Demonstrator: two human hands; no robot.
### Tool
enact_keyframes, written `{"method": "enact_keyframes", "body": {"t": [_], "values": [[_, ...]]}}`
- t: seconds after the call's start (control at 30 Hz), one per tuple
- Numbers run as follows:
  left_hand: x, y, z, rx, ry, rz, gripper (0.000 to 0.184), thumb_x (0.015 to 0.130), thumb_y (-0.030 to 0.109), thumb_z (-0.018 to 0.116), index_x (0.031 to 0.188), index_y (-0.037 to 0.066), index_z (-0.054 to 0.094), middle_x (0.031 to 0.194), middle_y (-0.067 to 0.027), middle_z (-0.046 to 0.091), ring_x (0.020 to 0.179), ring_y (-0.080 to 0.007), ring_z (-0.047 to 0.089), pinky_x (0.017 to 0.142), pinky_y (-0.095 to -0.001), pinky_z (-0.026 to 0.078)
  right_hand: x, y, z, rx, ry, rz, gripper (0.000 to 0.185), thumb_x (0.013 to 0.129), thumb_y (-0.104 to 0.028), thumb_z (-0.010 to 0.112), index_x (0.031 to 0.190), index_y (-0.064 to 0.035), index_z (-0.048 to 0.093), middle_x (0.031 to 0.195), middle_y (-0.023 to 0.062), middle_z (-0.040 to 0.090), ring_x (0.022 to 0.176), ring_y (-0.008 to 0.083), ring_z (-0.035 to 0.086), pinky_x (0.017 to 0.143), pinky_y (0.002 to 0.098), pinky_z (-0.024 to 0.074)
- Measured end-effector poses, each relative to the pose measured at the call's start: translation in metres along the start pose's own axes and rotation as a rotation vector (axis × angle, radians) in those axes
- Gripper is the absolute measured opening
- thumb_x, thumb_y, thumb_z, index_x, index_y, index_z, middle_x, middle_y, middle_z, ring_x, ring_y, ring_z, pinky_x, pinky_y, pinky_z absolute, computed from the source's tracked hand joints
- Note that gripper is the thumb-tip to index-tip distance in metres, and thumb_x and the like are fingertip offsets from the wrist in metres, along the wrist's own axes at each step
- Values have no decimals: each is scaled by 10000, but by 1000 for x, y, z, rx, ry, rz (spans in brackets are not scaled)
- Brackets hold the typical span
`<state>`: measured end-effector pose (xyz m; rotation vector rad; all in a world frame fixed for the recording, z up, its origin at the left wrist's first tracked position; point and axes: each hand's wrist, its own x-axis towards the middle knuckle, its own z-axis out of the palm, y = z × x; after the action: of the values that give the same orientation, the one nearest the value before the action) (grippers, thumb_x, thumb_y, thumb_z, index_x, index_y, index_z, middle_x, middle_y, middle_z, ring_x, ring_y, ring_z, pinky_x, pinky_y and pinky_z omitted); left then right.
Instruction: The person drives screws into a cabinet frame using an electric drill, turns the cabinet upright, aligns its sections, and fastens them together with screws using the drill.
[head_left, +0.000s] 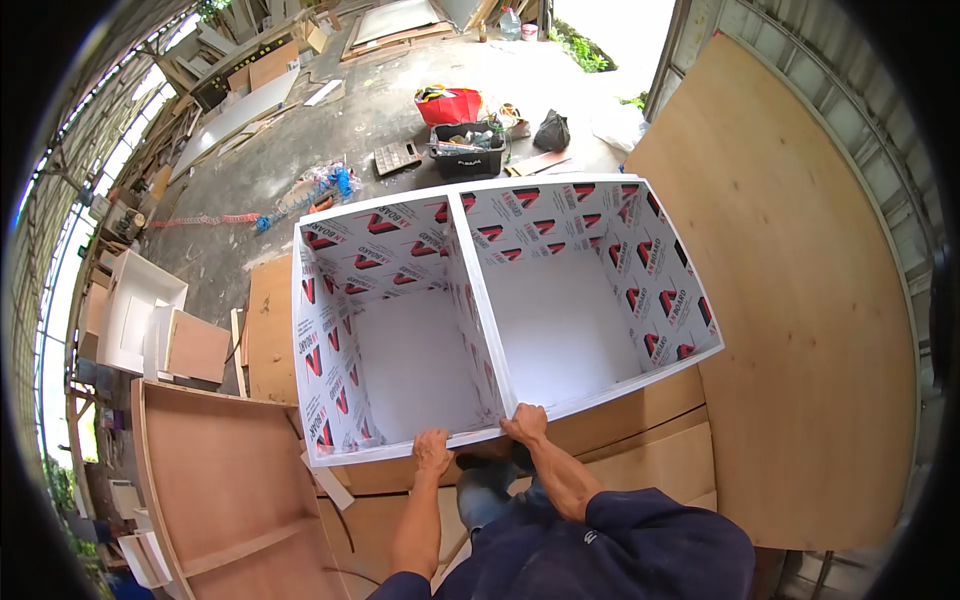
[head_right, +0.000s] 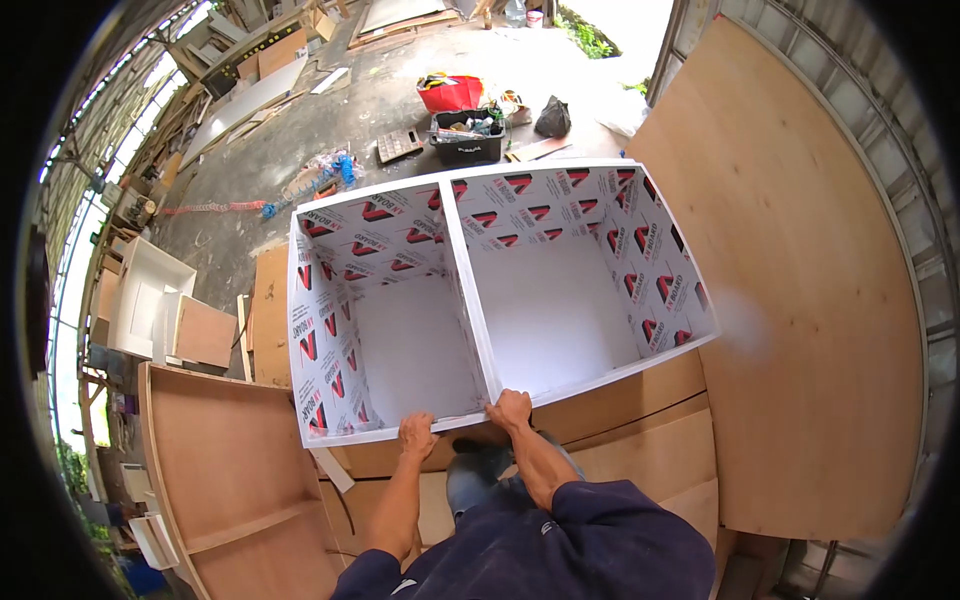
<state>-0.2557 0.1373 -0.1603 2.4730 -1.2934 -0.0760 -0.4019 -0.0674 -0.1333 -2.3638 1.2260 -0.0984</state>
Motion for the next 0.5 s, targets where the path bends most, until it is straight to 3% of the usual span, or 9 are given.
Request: {"method": "enact_keyframes", "body": {"t": [0.23, 0.33, 0.4, 0.43, 0.5], "values": [[-15, 11, 60, 29, 51, 15, 278, 671, 95, 721, 947, 106, 691, 935, -107, 642, 966, -322, 615, 897, -445, 465, 6, 48, 8, -17, -32, -1, 519, 684, -453, 749, 848, 40, 743, 885, 261, 719, 876, 423, 702, 809, 468, 570], [-17, 2, 57, 22, 81, 48, 233, 663, 65, 662, 895, 80, 679, 922, -129, 662, 926, -342, 629, 817, -442, 469, 11, 55, 8, -46, -51, 31, 491, 678, -421, 747, 846, 39, 742, 900, 274, 717, 882, 425, 704, 828, 472, 572], [-21, -23, 43, 110, -22, -103, 257, 688, 183, 740, 911, 69, 685, 950, -143, 679, 920, -336, 637, 852, -445, 455, 17, 64, 15, -67, -50, 19, 500, 677, -427, 750, 852, 41, 740, 902, 275, 717, 891, 423, 704, 832, 470, 571], [-26, -35, 34, 101, -18, -117, 257, 688, 183, 740, 911, 69, 685, 950, -143, 679, 920, -336, 637, 852, -445, 455, 19, 69, 20, -79, -53, 14, 510, 676, -433, 752, 859, 43, 739, 903, 275, 717, 899, 421, 703, 836, 468, 571], [-42, -48, 9, 84, -81, -54, 407, 697, 378, 814, 935, 67, 701, 1027, -149, 680, 1036, -325, 614, 949, -463, 415, 21, 78, 20, -84, -61, 4, 526, 675, -443, 755, 859, 48, 735, 905, 276, 716, 904, 422, 701, 837, 468, 568]]}}
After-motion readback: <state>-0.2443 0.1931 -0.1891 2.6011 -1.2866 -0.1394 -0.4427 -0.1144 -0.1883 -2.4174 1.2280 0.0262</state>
